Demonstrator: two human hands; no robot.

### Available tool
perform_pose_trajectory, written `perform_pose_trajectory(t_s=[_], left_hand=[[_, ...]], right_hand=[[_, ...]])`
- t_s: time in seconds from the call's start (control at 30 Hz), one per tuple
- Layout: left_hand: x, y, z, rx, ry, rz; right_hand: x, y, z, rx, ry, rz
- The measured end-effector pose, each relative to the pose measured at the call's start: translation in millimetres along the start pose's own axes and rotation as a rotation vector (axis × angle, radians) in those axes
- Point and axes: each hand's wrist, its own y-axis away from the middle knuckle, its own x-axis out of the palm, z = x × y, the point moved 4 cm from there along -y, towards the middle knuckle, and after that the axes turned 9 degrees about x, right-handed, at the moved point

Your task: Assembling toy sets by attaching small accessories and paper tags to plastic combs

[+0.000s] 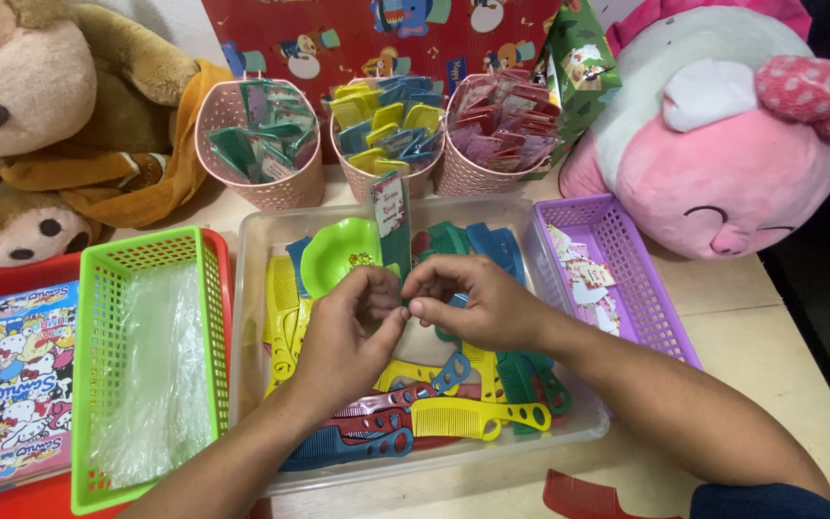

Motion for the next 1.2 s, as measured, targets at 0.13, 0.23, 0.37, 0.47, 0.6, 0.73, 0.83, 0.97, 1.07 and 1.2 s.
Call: perform_pose_trajectory(t_s=[0.13,0.23,0.37,0.47,0.6,0.73,0.83,0.97,1.07,1.2], left_hand=[[-2,2,4,-0.007,-0.048,0.01],[-2,-1,2,0.014,-0.049,-0.012],[-1,1,-3,0.032,-0.038,-0.03],[-7,-3,-17,0.056,-0.077,-0.051],[-22,-15,-47,0.246,-0.305,0.0],[-44,-36,-68,0.491,-0.634,-0.06],[-71,-51,-69,0.587,-0.741,-0.132],[-105,-86,-30,0.537,-0.772,-0.167],[-126,-102,3,0.541,-0.8,-0.263],[-130,-110,15,0.45,-0.971,-0.264]], right_hand=[[0,0,-4,-0.012,0.012,-0.027],[-3,1,2,-0.009,0.054,-0.101],[-22,3,-5,0.004,0.01,-0.253],[-33,4,15,0.045,-0.161,-0.306],[-37,4,51,0.065,-0.051,-0.263],[-27,-3,131,-0.136,0.355,-0.315],[-22,-22,136,-0.395,0.529,-0.419],[-9,-63,122,-0.616,0.635,-0.496],[-1,-91,111,-0.707,0.613,-0.513],[-2,-120,90,-0.639,0.532,-0.549]])
